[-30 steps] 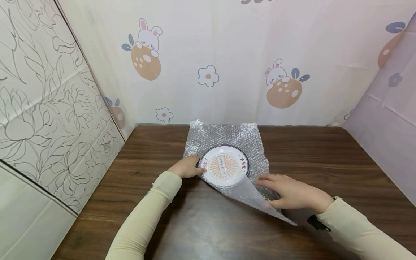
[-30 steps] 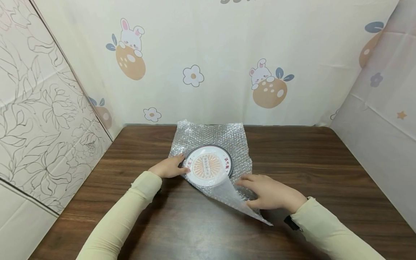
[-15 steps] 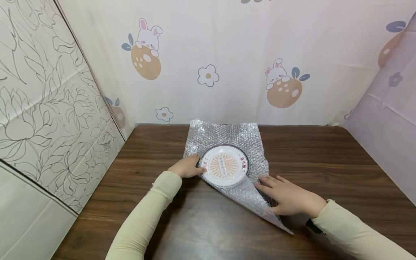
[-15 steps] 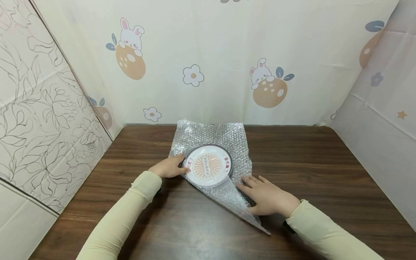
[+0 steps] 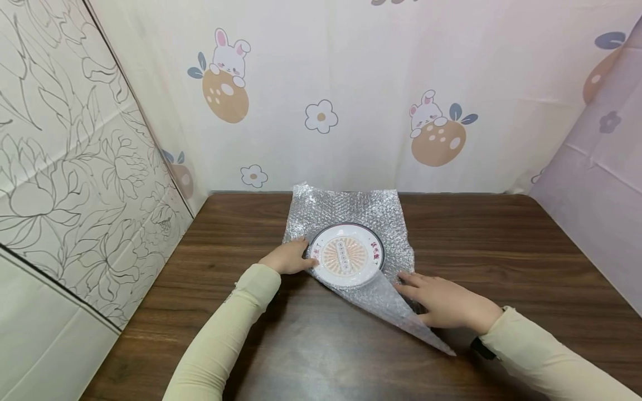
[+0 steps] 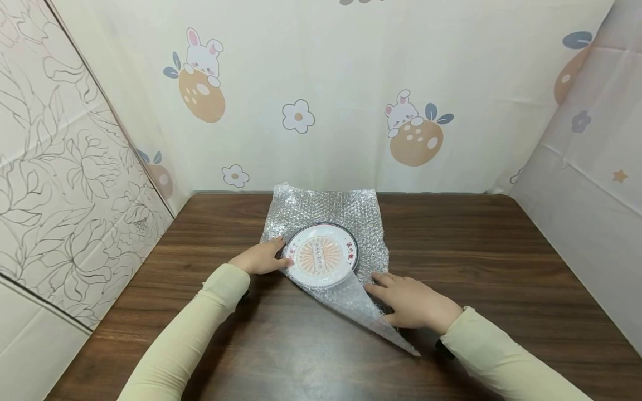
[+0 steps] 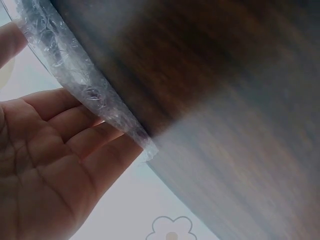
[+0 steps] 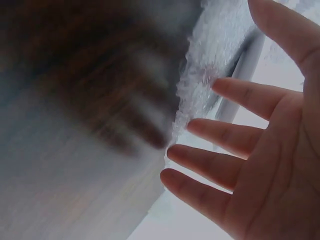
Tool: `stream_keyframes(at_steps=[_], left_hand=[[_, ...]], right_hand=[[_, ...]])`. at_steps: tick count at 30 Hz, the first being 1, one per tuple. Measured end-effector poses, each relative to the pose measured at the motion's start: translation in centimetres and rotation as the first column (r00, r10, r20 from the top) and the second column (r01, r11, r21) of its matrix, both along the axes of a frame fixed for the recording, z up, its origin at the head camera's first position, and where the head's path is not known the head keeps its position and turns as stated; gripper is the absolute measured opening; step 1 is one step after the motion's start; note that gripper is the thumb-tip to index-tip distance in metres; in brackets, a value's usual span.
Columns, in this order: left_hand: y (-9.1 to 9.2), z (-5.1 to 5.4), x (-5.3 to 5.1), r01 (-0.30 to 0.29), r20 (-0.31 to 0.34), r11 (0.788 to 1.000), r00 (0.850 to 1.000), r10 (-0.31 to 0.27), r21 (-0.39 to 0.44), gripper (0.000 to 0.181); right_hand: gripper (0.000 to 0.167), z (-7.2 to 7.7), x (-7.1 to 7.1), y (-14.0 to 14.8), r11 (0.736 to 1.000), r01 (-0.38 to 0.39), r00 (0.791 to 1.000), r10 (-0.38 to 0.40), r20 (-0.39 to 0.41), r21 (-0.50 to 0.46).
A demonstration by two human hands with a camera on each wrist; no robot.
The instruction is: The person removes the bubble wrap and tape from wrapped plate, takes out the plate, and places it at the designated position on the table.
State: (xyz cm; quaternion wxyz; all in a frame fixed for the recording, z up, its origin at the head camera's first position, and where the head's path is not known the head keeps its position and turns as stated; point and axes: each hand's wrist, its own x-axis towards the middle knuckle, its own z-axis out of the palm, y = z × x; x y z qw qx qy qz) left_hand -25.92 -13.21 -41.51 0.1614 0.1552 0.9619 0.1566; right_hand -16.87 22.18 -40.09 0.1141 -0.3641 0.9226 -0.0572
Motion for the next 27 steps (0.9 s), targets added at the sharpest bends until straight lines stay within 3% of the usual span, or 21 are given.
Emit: stream_keyframes(at_steps=[5, 11, 15, 21, 23, 27], left_hand=[[0.0, 0.0, 0.0, -0.004, 0.003, 1.000, 1.000, 0.004, -0.003, 0.076], [0.0, -0.2, -0.1, -0.007, 0.004, 1.000, 1.000, 0.007, -0.010, 0.075], [0.0, -0.4, -0.2, -0.007, 0.005, 1.000, 1.000, 0.007, -0.011, 0.075], [0.0, -0.4, -0.2, -0.009, 0.001, 1.000, 1.000, 0.009, -0.011, 0.075], [0.0, -0.3, -0.2, -0.009, -0.001, 1.000, 1.000, 0.009, -0.008, 0.075], [0.0, -0.3, -0.1, -0.010, -0.002, 1.000, 1.000, 0.010, -0.010, 0.075]], right_hand=[[0.050, 0.2, -1.0, 0.2, 0.998, -0.016, 0.996, 0.010, -0.084, -0.066], [0.040, 0.1, -2.3, 0.4, 0.979, 0.045, 0.985, -0.076, -0.154, -0.197], [0.035, -0.2, -3.3, 0.4, 0.960, 0.073, 0.964, -0.138, -0.228, -0.272], [0.034, 0.1, -4.8, 0.2, 0.920, 0.082, 0.908, -0.227, -0.351, -0.382], [0.037, 0.2, -5.4, 0.2, 0.913, 0.100, 0.894, -0.258, -0.367, -0.396], [0.046, -0.1, -6.9, -0.1, 0.910, 0.154, 0.890, -0.297, -0.345, -0.384]])
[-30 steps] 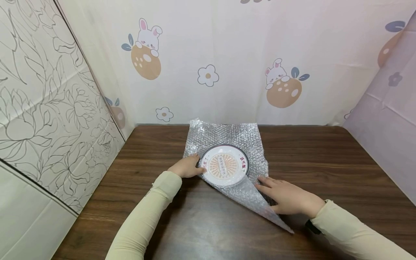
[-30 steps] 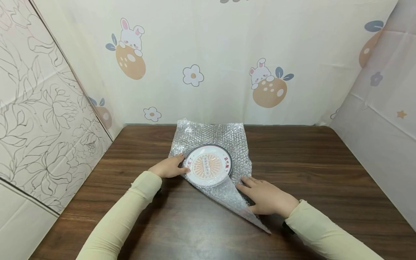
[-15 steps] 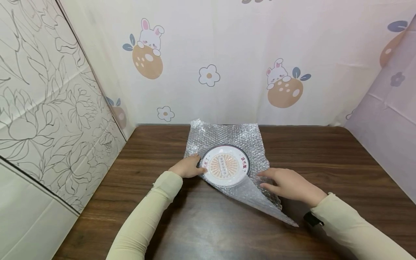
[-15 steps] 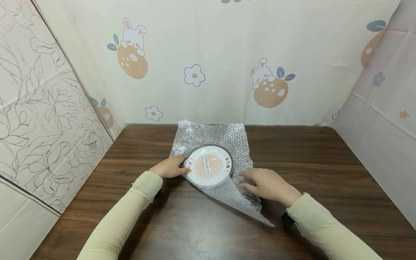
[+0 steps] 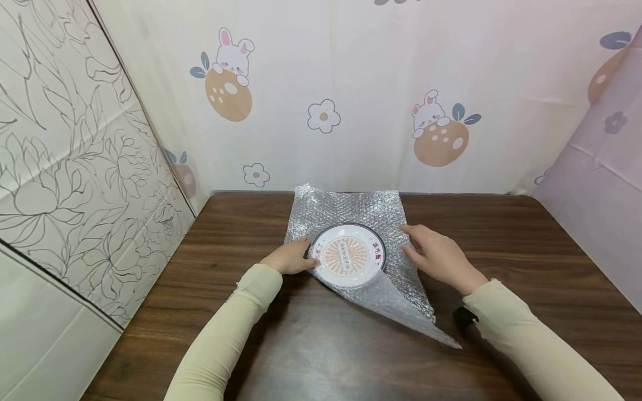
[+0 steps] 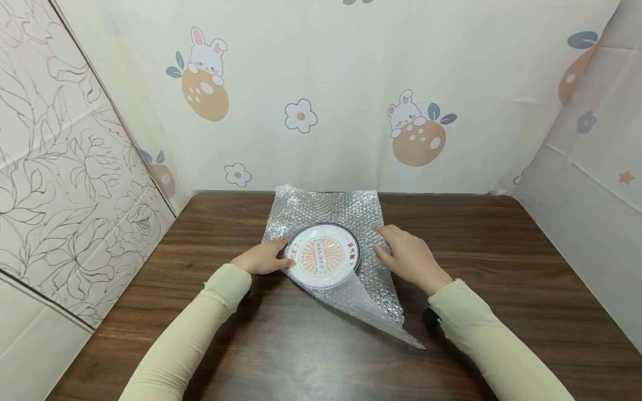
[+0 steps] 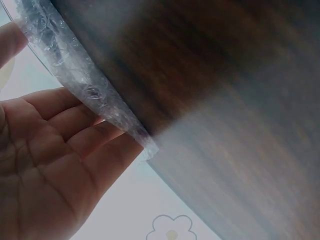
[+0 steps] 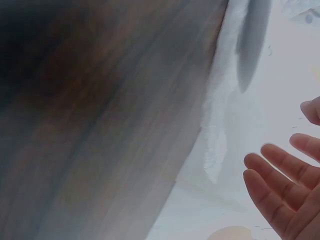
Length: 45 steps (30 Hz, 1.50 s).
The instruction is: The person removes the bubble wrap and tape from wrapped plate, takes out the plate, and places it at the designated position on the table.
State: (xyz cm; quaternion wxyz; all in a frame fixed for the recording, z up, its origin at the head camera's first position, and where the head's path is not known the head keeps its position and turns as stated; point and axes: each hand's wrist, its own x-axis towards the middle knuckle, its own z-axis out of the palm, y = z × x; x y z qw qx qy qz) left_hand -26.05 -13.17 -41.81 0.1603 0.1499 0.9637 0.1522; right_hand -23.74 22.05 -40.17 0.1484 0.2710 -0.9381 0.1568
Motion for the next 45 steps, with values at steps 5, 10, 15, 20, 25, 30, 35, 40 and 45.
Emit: stream_keyframes(at_steps=[5, 10, 15, 20, 25, 30, 35, 40, 45], left_hand=[[0.1, 0.1, 0.1, 0.003, -0.002, 1.000, 1.000, -0.003, -0.006, 0.075], [0.1, 0.2, 0.2, 0.004, -0.001, 1.000, 1.000, -0.004, -0.001, 0.075], [0.1, 0.3, 0.2, 0.006, 0.003, 1.000, 1.000, -0.006, -0.001, 0.075], [0.1, 0.4, 0.3, 0.006, 0.008, 1.000, 1.000, -0.007, 0.006, 0.076], [0.2, 0.5, 0.3, -0.004, 0.019, 1.000, 1.000, 0.004, 0.007, 0.076], [0.1, 0.4, 0.1, -0.007, 0.025, 1.000, 1.000, 0.007, 0.006, 0.077], [0.0, 0.5, 0.0, -0.008, 0.041, 1.000, 0.999, 0.007, 0.009, 0.077], [-0.1, 0.5, -0.2, 0.003, 0.034, 1.000, 0.999, -0.004, 0.016, 0.076], [-0.2, 0.5, -0.1, 0.016, 0.011, 0.999, 1.000, -0.017, 0.036, 0.075]], right_hand=[[0.058, -0.8, -1.7, -0.5, 0.997, 0.031, 0.995, -0.037, 0.088, 0.070], [0.065, -1.0, -2.9, -0.9, 0.992, 0.024, 0.983, -0.046, 0.176, 0.128], [0.070, -1.2, -3.7, -1.2, 0.983, -0.012, 0.956, -0.043, 0.291, 0.183], [0.070, -1.5, -4.4, -1.2, 0.975, -0.058, 0.943, -0.018, 0.333, 0.215], [0.067, -1.8, -5.0, -1.3, 0.965, -0.089, 0.919, -0.015, 0.395, 0.245], [0.067, -2.1, -5.6, -1.4, 0.955, -0.113, 0.879, -0.032, 0.475, 0.274], [0.067, -2.2, -5.9, -1.5, 0.952, -0.117, 0.854, -0.048, 0.518, 0.282], [0.067, -2.1, -5.8, -1.7, 0.946, -0.115, 0.852, -0.064, 0.520, 0.304], [0.067, -1.7, -5.7, -1.9, 0.941, -0.114, 0.850, -0.073, 0.522, 0.317]])
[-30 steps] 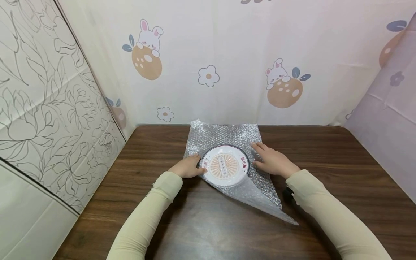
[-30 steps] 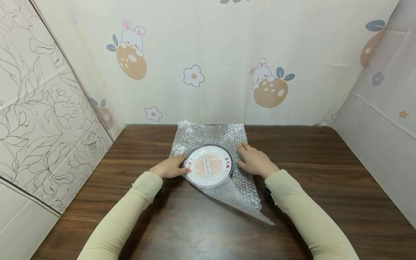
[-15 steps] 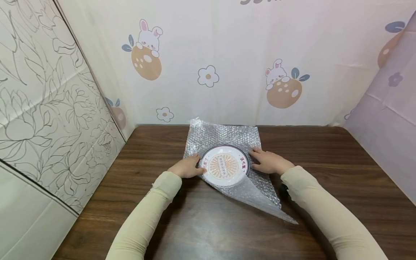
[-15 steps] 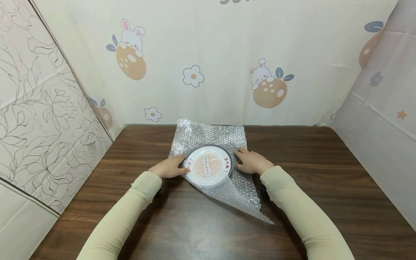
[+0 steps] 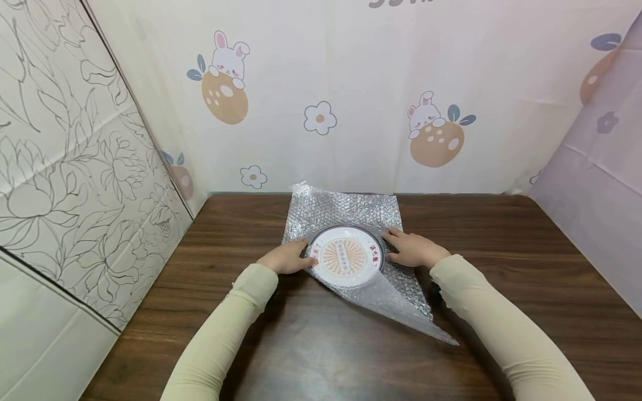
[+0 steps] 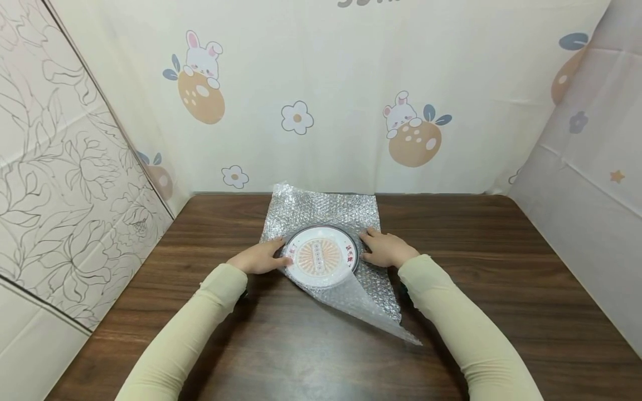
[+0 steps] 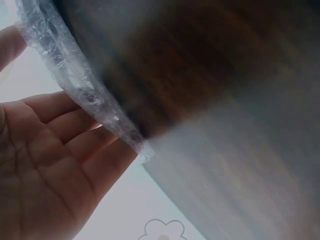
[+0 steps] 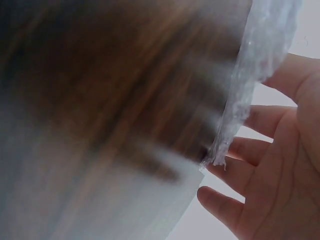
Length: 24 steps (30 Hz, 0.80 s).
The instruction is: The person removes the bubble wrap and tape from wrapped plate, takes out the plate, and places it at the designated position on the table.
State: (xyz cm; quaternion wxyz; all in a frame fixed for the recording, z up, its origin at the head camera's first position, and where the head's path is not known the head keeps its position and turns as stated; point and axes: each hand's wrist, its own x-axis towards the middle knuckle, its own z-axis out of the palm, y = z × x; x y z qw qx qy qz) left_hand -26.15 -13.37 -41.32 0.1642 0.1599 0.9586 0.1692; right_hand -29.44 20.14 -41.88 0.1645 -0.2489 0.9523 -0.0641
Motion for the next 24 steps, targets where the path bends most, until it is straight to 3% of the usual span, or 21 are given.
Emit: stream_keyframes(at_steps=[13, 20, 24], left_hand=[[-0.1, 0.1, 0.2, 0.002, -0.144, 1.000, 0.990, 0.001, 0.023, 0.065], [0.0, 1.2, 0.3, 0.013, -0.254, 0.998, 0.967, 0.005, 0.067, 0.059], [0.4, 1.4, 0.4, 0.037, -0.279, 0.994, 0.960, -0.006, 0.104, 0.056]], right_hand=[[0.067, 0.4, 0.3, -0.2, 1.000, 0.022, 0.999, -0.022, 0.026, 0.010], [0.067, 0.2, 0.2, -0.2, 1.000, 0.025, 0.999, -0.026, 0.028, 0.005], [0.067, 0.2, 0.2, -0.2, 1.000, 0.023, 0.999, -0.023, 0.034, 0.002]])
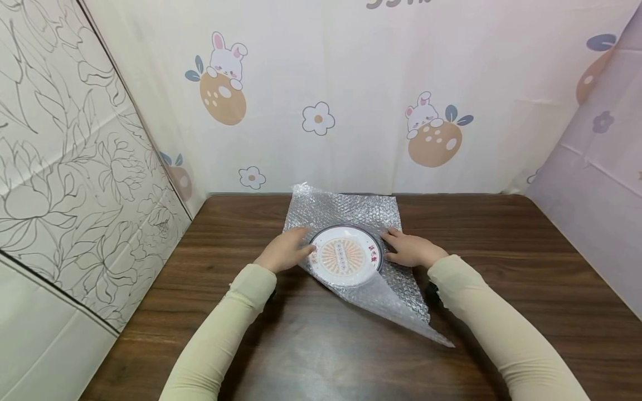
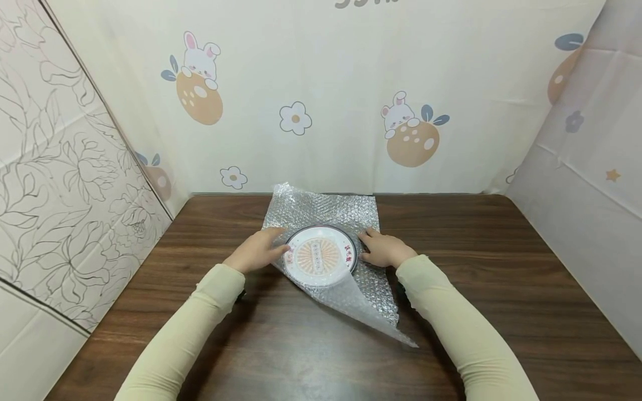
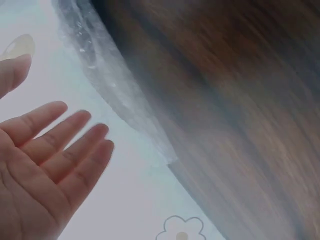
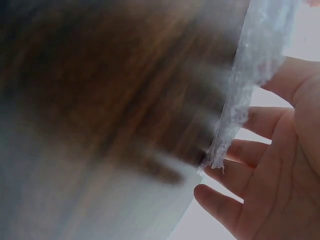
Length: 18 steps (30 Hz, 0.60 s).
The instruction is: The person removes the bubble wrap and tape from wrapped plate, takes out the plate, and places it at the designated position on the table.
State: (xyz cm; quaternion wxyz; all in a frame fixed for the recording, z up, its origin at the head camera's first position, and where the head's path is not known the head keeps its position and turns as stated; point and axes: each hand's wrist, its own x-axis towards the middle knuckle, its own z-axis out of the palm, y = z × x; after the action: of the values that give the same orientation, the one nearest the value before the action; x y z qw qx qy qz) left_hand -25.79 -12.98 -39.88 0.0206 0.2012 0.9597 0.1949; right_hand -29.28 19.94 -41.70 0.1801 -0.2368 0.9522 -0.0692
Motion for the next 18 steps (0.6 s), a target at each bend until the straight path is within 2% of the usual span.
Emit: stream_keyframes(at_steps=[5, 8, 13, 18], left_hand=[[0.5, -0.3, 0.0, 0.048, 0.016, 0.999, 0.999, -0.049, 0.017, 0.052], [0.7, -0.7, 0.0, 0.068, 0.030, 0.998, 0.997, -0.068, 0.001, 0.052], [0.7, -1.1, 0.2, 0.068, 0.037, 0.997, 0.997, -0.067, -0.030, 0.054], [0.7, -1.0, 0.4, 0.068, 0.029, 0.998, 0.997, -0.068, -0.014, 0.053]], right_hand=[[0.068, 0.1, 0.1, 0.0, 1.000, 0.004, 1.000, -0.004, 0.013, -0.001], [0.068, 0.1, 0.1, 0.0, 1.000, 0.008, 1.000, -0.008, 0.023, 0.002], [0.068, 0.0, 0.2, 0.0, 1.000, 0.005, 1.000, -0.005, 0.023, 0.009], [0.068, 0.0, 0.3, 0.1, 1.000, 0.008, 1.000, -0.009, 0.021, 0.019]])
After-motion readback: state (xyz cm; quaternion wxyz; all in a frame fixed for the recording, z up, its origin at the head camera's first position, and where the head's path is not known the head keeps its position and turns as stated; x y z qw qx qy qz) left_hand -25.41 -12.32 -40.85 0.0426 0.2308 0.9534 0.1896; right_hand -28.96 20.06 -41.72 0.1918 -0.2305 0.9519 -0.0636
